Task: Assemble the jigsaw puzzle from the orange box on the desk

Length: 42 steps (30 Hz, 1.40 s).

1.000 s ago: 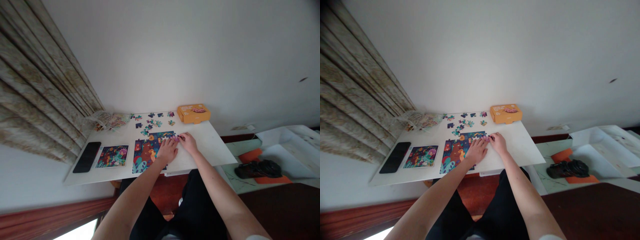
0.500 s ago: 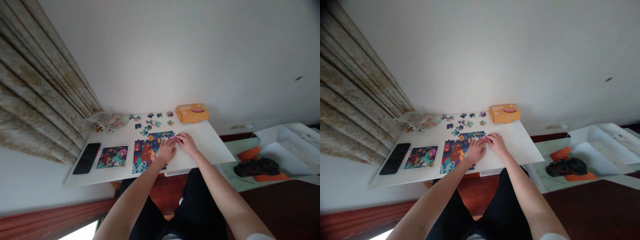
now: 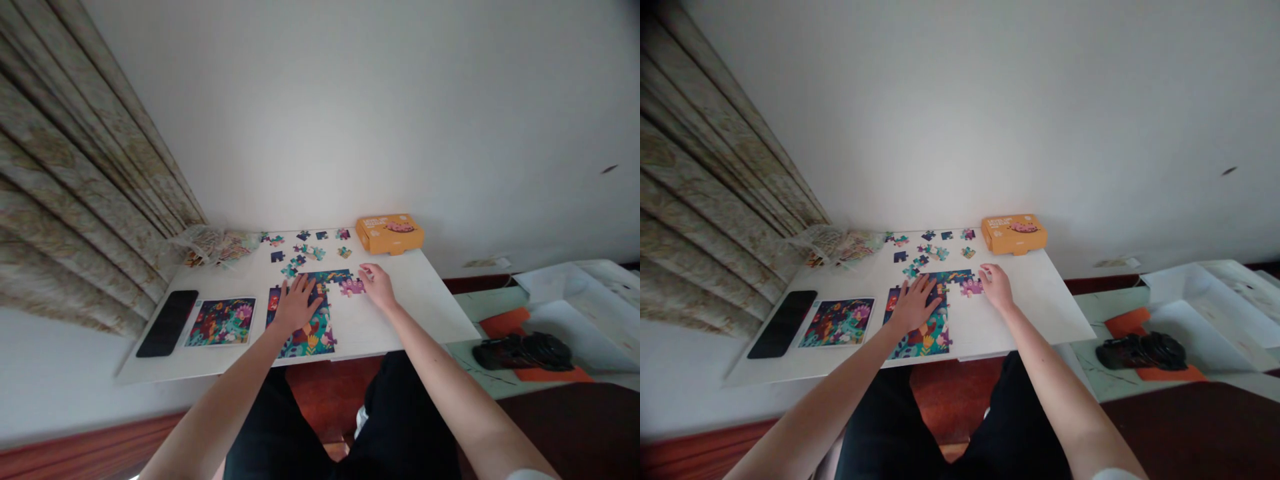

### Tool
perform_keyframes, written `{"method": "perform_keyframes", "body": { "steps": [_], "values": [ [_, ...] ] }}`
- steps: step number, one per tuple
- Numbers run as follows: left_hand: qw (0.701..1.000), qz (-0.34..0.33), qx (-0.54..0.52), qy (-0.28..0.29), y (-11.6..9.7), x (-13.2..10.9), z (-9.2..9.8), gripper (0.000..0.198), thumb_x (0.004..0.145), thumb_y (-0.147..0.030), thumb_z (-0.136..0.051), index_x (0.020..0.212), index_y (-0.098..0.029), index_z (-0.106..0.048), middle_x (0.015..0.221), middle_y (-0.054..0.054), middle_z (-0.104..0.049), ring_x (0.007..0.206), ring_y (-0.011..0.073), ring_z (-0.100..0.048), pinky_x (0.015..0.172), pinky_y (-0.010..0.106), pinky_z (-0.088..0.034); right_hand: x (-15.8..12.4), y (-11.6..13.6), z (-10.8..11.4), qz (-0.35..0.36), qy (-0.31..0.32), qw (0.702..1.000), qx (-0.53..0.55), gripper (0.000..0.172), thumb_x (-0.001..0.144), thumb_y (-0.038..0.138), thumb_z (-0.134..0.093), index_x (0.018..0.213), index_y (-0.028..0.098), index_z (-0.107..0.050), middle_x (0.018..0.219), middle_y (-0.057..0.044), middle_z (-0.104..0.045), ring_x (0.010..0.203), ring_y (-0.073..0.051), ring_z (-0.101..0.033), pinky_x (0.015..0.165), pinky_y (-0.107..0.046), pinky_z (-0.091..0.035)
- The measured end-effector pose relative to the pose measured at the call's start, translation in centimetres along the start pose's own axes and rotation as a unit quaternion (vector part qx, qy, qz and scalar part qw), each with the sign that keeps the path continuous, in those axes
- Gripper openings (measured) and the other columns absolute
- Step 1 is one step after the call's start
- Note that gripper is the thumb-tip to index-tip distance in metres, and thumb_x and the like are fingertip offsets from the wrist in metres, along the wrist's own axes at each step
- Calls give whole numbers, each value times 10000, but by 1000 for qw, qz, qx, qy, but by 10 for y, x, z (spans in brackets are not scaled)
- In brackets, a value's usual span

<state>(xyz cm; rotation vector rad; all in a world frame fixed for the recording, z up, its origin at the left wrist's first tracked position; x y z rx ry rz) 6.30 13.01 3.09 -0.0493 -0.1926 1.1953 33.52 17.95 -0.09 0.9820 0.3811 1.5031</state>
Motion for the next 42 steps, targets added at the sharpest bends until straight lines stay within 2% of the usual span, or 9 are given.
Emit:
{"method": "perform_keyframes", "body": {
  "steps": [4,10,15,20,27,32,35,39,42],
  "values": [
    [1000,8,-7,-4,2,-8,-5,539,1052,-491,-432,1523,-242,-516,1622,119,-473,1529,301,-393,1261,590,-289,62,19,-34,6,-5,999,-47,300,915,327,-628,1173,185,-690,1204,-150,-716,1139,-293,-657,1024,-441,-511],
    [999,15,-37,-11,0,-6,-1,489,1042,-444,-481,1466,-220,-578,1585,121,-522,1497,282,-448,1262,549,-321,148,35,-74,-106,34,979,-171,408,939,288,-658,1297,98,-620,1291,-245,-666,1232,-328,-616,1055,-449,-469],
    [998,24,-58,-18,1,-7,0,477,1026,-428,-517,1441,-208,-605,1568,123,-540,1490,283,-458,1271,552,-315,162,32,-82,-193,67,943,-261,451,950,258,-648,1334,36,-570,1321,-290,-631,1276,-349,-581,1004,-427,-479],
    [997,23,-67,-29,1,-7,-3,474,1016,-420,-534,1430,-205,-615,1558,126,-550,1484,288,-466,1272,549,-316,156,34,-77,-170,69,946,-268,363,957,168,-591,1300,51,-586,1264,-258,-671,1184,-313,-642,979,-376,-475],
    [997,12,-59,-42,2,-8,-6,464,1005,-409,-558,1421,-211,-619,1538,127,-570,1467,292,-487,1269,528,-316,139,36,-52,-74,46,971,-223,341,878,120,-620,1218,142,-602,1198,-179,-691,1060,-274,-669,937,-380,-502],
    [998,10,-58,-39,2,-7,-5,451,1001,-383,-561,1420,-226,-616,1536,125,-573,1459,290,-493,1255,533,-332,110,46,-17,26,-39,993,-104,165,859,214,-657,1021,204,-626,1062,-101,-700,984,-254,-665,906,-401,-537],
    [998,10,-50,-42,1,-6,-4,433,1010,-366,-538,1410,-223,-620,1531,124,-577,1453,285,-499,1256,520,-327,66,51,7,90,-48,994,-35,120,851,264,-678,954,211,-649,983,-72,-703,915,-231,-663,835,-363,-550],
    [999,3,-23,-43,-1,-7,-3,419,1028,-360,-494,1404,-221,-617,1532,128,-572,1451,290,-494,1241,518,-338,-16,49,32,91,-40,995,-9,99,878,305,-657,915,214,-672,970,-65,-688,787,-188,-646,647,-289,-530],
    [999,-22,6,-37,-7,-6,0,408,1037,-319,-457,1390,-195,-620,1503,148,-592,1426,311,-511,1236,557,-322,-69,48,40,93,-40,995,-20,71,892,283,-640,900,221,-676,961,-59,-671,742,-174,-633,663,-293,-536]
  ]
}}
Point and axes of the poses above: each hand's wrist, its own x-axis towards the middle knuckle, its own z-axis out of the back of the hand, y = z × x, the point moved 4 cm from there along x, towards the middle knuckle
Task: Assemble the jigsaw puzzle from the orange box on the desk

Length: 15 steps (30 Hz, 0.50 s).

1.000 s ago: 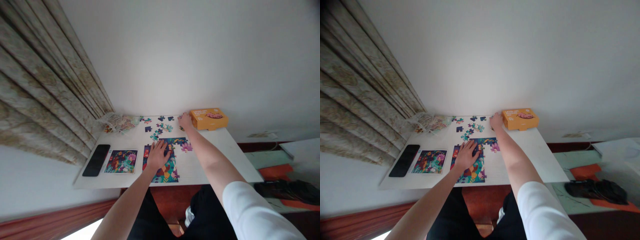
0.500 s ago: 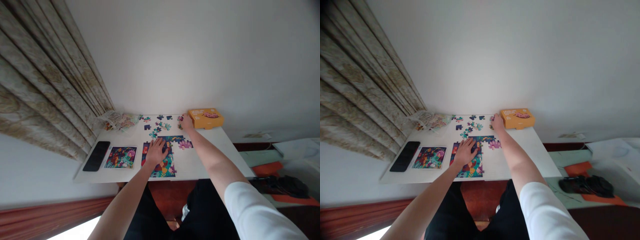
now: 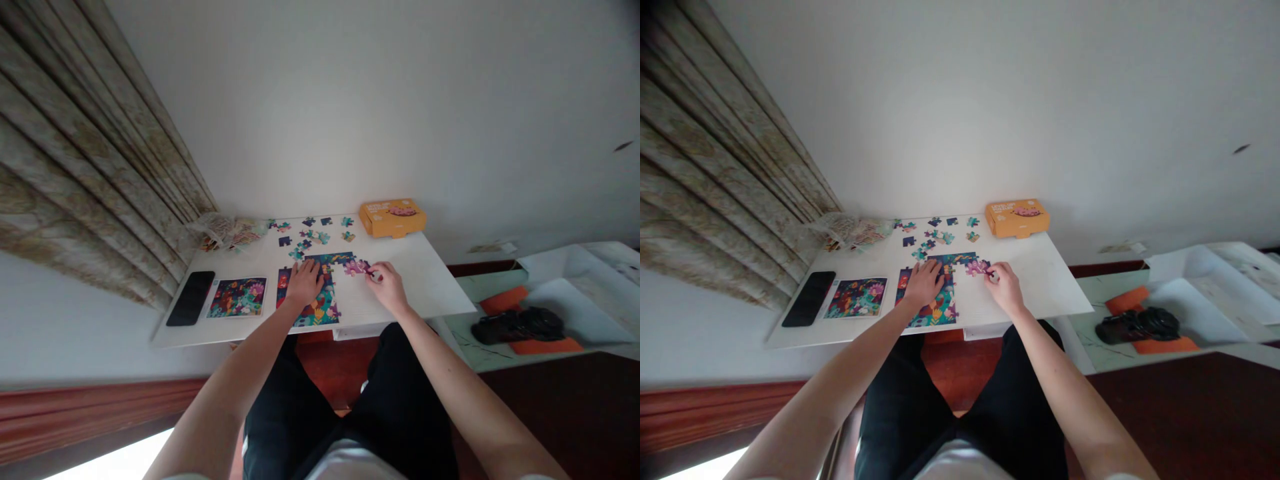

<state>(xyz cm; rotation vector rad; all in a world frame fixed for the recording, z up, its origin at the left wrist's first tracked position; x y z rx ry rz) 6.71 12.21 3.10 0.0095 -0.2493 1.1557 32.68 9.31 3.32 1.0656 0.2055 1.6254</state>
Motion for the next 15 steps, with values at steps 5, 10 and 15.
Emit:
{"method": "perform_keyframes", "body": {
  "steps": [5,10,15],
  "values": [
    [998,-57,-7,0,-21,4,5,367,1040,-269,-447,1352,-212,-633,1439,124,-635,1367,292,-554,1246,552,-303,-39,8,1,-1,-14,998,-57,65,888,211,-612,902,220,-675,960,-71,-662,854,-211,-675,820,-341,-563],
    [995,-87,-39,20,-47,4,-2,360,1023,-247,-486,1349,-199,-631,1461,131,-612,1384,280,-540,1230,512,-352,-41,13,-5,8,-2,994,-108,113,879,165,-592,906,210,-692,976,-95,-668,899,-239,-659,860,-362,-556],
    [992,-100,-69,33,-64,8,-8,393,1004,-247,-527,1387,-225,-611,1466,110,-612,1391,259,-538,1254,478,-339,-41,13,-6,-7,0,992,-126,131,907,200,-585,928,199,-715,986,-114,-671,917,-255,-642,873,-378,-548]
  ]
}}
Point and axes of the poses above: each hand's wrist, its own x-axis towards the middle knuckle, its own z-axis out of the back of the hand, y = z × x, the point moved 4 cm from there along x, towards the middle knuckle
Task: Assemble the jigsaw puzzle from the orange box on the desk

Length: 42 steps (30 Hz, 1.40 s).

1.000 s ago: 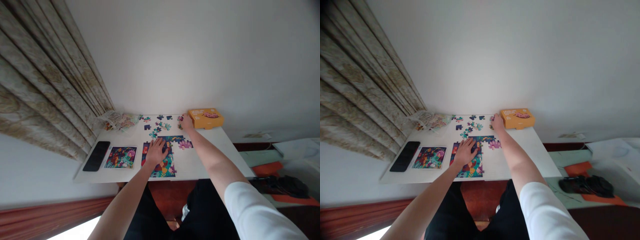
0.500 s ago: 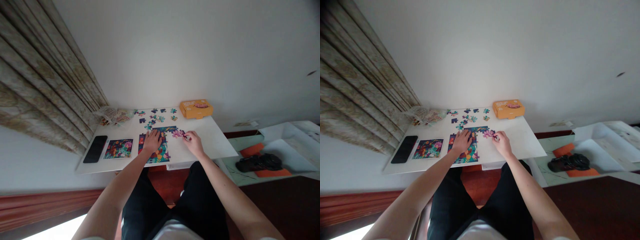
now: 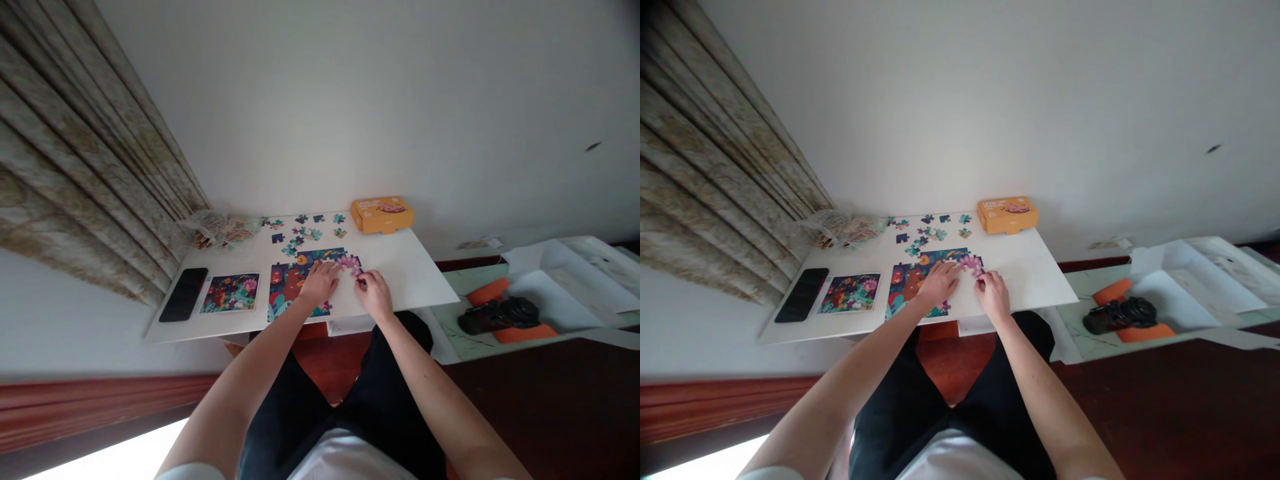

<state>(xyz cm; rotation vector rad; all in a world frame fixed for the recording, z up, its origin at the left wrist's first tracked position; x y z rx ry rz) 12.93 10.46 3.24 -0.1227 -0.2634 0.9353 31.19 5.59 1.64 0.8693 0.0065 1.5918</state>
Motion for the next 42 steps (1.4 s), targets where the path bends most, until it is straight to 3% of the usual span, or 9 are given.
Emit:
{"method": "perform_keyframes", "body": {
  "steps": [11,29,34,42],
  "values": [
    [999,-8,-54,0,-5,22,-16,381,997,-200,-509,1347,-238,-655,1502,88,-603,1434,245,-515,1267,527,-320,8,6,-12,-58,18,995,-86,265,932,234,-540,1007,232,-794,1064,-131,-708,924,-268,-593,782,-361,-540],
    [997,-6,-78,-10,-6,17,-14,404,1006,-219,-487,1380,-208,-638,1505,103,-604,1433,250,-514,1259,511,-325,10,16,-13,3,80,991,-110,343,986,236,-478,1193,216,-751,1308,-107,-727,980,-291,-618,846,-415,-497],
    [997,-5,-78,-18,-6,17,-16,410,1001,-212,-494,1386,-215,-635,1524,100,-587,1443,246,-505,1261,512,-327,8,13,-17,5,82,991,-106,350,986,237,-478,1224,209,-733,1329,-139,-716,1160,-327,-616,983,-484,-468],
    [997,-8,-76,-14,-7,16,-15,397,1011,-218,-479,1376,-187,-634,1507,112,-601,1433,242,-514,1257,495,-332,6,4,-32,36,147,986,-71,526,1028,225,-343,1513,180,-543,1555,-155,-547,1461,-289,-490,1188,-536,-376]
  ]
}}
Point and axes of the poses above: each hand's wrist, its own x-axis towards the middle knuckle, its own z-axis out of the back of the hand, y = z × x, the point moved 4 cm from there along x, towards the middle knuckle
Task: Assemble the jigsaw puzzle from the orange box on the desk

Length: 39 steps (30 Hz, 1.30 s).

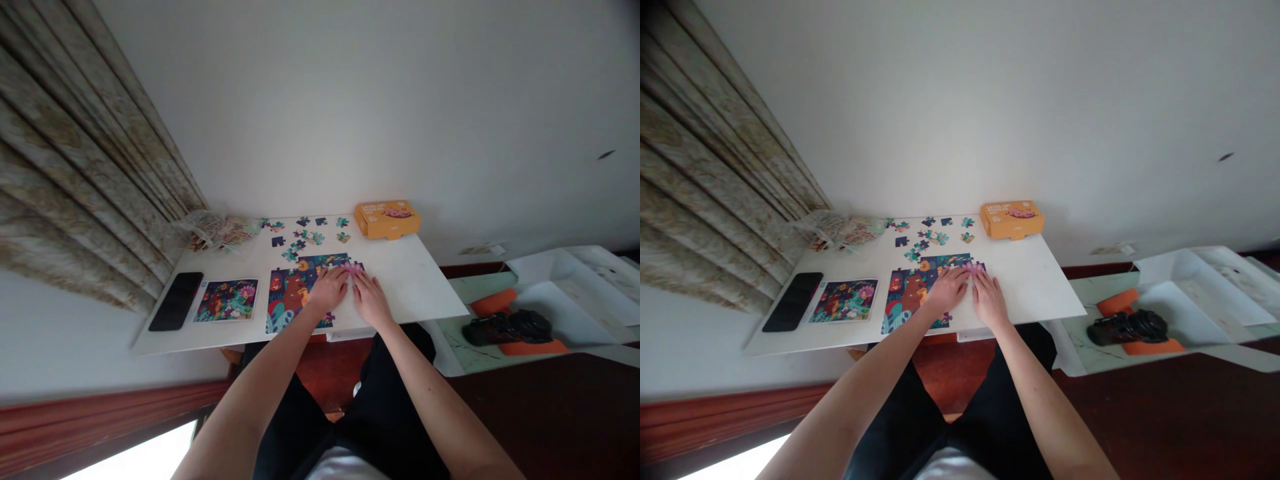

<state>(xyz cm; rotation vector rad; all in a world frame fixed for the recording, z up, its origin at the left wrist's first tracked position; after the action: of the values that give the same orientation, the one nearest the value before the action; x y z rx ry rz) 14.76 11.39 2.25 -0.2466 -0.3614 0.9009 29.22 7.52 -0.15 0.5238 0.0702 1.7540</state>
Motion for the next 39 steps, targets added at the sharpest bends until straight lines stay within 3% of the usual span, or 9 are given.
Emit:
{"method": "perform_keyframes", "body": {
  "steps": [10,14,17,19,22,26,28,34,39],
  "values": [
    [1000,1,3,-5,0,0,-1,396,998,-219,-519,1377,-220,-635,1511,97,-599,1432,247,-517,1250,514,-345,-2,-7,-2,18,28,999,6,523,1049,305,-370,1536,193,-521,1572,-159,-522,1480,-288,-476,1199,-559,-378],
    [1000,-3,1,-7,0,0,-4,384,1000,-216,-531,1369,-217,-640,1511,99,-598,1433,246,-517,1255,500,-345,3,-9,3,20,16,1000,18,471,1049,344,-405,1449,199,-608,1505,-157,-596,1428,-301,-531,1177,-547,-398],
    [1000,6,-3,-12,13,4,2,368,1000,-220,-540,1350,-227,-655,1493,96,-609,1409,239,-539,1248,472,-363,9,-20,10,13,-14,998,53,411,1052,375,-426,1342,228,-676,1408,-136,-676,1331,-288,-604,1126,-497,-443],
    [999,31,4,-33,34,11,17,366,997,-222,-541,1342,-234,-662,1481,94,-616,1388,233,-554,1228,429,-395,12,-31,15,-24,-60,996,69,397,1058,391,-412,1285,229,-695,1376,-136,-690,1289,-284,-619,1113,-486,-444],
    [990,123,31,-58,86,26,50,405,972,-185,-518,1354,-217,-651,1450,97,-633,1375,241,-557,1206,404,-420,14,-44,16,-93,-107,988,68,430,1072,402,-349,1240,204,-692,1383,-161,-673,1309,-296,-588,1133,-520,-403],
    [958,271,82,-36,160,46,89,463,954,-171,-507,1407,-127,-591,1492,166,-574,1389,293,-531,1163,428,-445,16,-43,8,-137,-81,986,51,454,1090,374,-283,1257,211,-672,1441,-163,-634,1376,-298,-530,1177,-581,-321],
    [945,310,101,-20,188,54,99,479,963,-170,-489,1432,-106,-560,1493,199,-559,1369,323,-539,1118,459,-473,17,-40,7,-144,-60,987,43,459,1095,358,-271,1275,213,-667,1466,-161,-619,1394,-302,-517,1194,-606,-284],
    [936,334,110,11,237,81,106,406,1013,-260,-475,1383,-134,-584,1459,225,-578,1357,375,-535,1106,544,-440,19,-31,11,-144,-16,989,11,465,1105,345,-261,1316,201,-649,1487,-157,-607,1419,-300,-496,1205,-620,-264],
    [931,361,42,23,257,107,115,357,887,-246,-697,1232,-161,-658,1243,204,-702,1249,402,-596,1077,628,-406,21,-27,15,-143,-3,990,-13,410,1098,343,-324,1334,220,-636,1486,-162,-604,1414,-296,-498,1202,-614,-281]
  ]
}}
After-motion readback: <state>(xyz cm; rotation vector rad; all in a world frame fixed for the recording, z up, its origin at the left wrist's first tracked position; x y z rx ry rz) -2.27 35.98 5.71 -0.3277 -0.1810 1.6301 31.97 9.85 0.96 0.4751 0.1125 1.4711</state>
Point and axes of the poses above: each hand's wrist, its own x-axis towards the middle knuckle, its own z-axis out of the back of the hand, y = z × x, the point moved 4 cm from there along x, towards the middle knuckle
